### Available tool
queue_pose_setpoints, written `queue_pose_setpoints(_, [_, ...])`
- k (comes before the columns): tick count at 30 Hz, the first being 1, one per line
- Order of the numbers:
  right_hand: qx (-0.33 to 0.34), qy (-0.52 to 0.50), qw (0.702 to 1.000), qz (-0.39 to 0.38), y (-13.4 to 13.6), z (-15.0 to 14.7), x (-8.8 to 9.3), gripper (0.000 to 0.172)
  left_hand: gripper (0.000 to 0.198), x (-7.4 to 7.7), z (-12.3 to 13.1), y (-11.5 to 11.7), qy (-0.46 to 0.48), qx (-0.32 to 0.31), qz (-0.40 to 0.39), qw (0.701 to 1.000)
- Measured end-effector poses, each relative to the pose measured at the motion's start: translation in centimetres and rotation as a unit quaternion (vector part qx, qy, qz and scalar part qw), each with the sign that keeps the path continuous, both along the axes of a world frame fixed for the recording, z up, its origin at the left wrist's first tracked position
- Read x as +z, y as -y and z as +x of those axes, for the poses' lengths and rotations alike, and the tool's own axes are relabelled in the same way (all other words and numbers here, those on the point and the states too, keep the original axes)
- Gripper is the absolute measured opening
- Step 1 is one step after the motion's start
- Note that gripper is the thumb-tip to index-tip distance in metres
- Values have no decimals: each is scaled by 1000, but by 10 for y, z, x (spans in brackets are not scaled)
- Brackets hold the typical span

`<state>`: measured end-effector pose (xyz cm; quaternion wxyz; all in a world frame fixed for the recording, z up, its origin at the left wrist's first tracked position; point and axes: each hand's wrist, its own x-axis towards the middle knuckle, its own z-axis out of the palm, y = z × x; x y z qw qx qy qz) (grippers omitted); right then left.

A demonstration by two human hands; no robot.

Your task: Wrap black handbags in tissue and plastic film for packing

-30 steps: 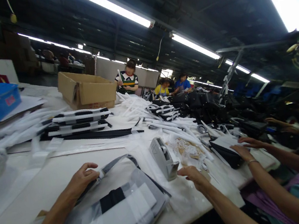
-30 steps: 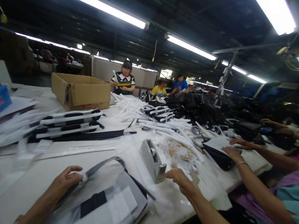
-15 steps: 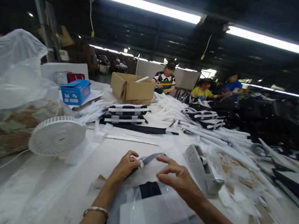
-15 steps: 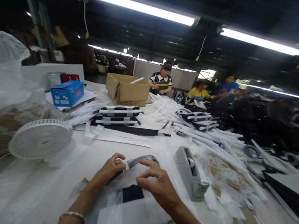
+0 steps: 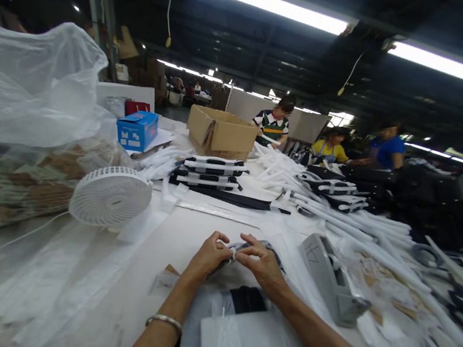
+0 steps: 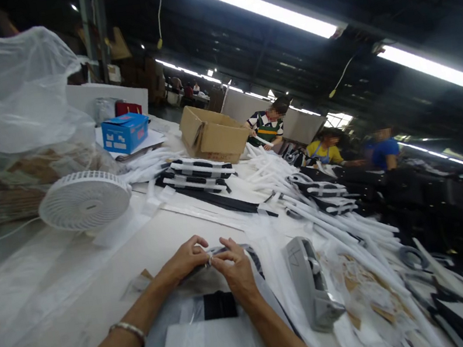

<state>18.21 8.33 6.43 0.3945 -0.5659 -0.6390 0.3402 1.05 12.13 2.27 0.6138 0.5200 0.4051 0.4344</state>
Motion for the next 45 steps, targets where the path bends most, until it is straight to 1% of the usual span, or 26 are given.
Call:
queue_pose_setpoints(3, [2, 10, 1000, 17, -2, -4, -5, 17, 42, 1, -1, 1, 3, 0, -3, 1000])
queue_pose_setpoints(5, [-8, 7, 999, 33, -5, -6, -8, 16, 44, 2, -1, 1, 3, 3, -4, 1000])
queue_pose_setpoints(9, [-33, -2, 996, 81, -10, -9, -16, 17, 44, 3, -1, 1, 1, 3, -5, 1000])
queue_pose_setpoints(13, [-35, 8, 992, 123, -13, -11, -21, 15, 41, 5, -2, 1, -6, 0, -2, 1000])
queue_pose_setpoints(18, [-22, 14, 989, 142, -14, -13, -20, 11, 38, 7, -5, 1, -19, -6, 5, 1000])
queue_pose_setpoints(22, [3, 23, 991, 129, -14, -11, -15, 10, 37, 10, -6, 2, -38, -12, 5, 999])
queue_pose_setpoints(23, [5, 20, 993, 118, -15, -10, -14, 13, 38, 10, -5, 2, -43, -13, 7, 999])
queue_pose_setpoints(24, [2, 12, 995, 100, -15, -9, -13, 21, 40, 10, -5, 2, -46, -14, 9, 999])
queue_pose_setpoints(26, [-10, -17, 998, 53, -16, -8, -12, 47, 43, 9, -3, 3, -52, -13, 16, 998])
queue_pose_setpoints(27, [-16, -32, 999, 30, -17, -8, -12, 57, 45, 8, -2, 3, -55, -12, 20, 998])
queue_pose_setpoints(28, [-23, -43, 999, 16, -17, -8, -11, 61, 47, 7, -1, 4, -58, -11, 23, 998])
queue_pose_setpoints(30, [-37, -44, 998, 16, -17, -9, -11, 57, 49, 6, 1, 4, -66, -7, 25, 997])
queue_pose_setpoints(32, [-49, -17, 998, 39, -16, -11, -9, 43, 52, 5, 1, 4, -75, -4, 24, 997])
queue_pose_setpoints(34, [-46, 32, 995, 82, -15, -13, -7, 26, 55, 7, 0, 4, -80, -5, 21, 997])
queue_pose_setpoints(36, [-28, 83, 987, 134, -14, -13, -5, 11, 56, 9, -1, 5, -82, -9, 19, 996])
queue_pose_setpoints(38, [-16, 122, 977, 174, -12, -12, -3, 2, 58, 11, -2, 6, -83, -17, 16, 996])
queue_pose_setpoints(42, [-21, 222, 956, 192, -6, -11, 3, 7, 60, 14, -3, 7, -84, -29, 23, 996])
queue_pose_setpoints(45, [-11, 317, 927, 199, -3, -11, 11, 12, 61, 16, -3, 8, -82, -31, 27, 996])
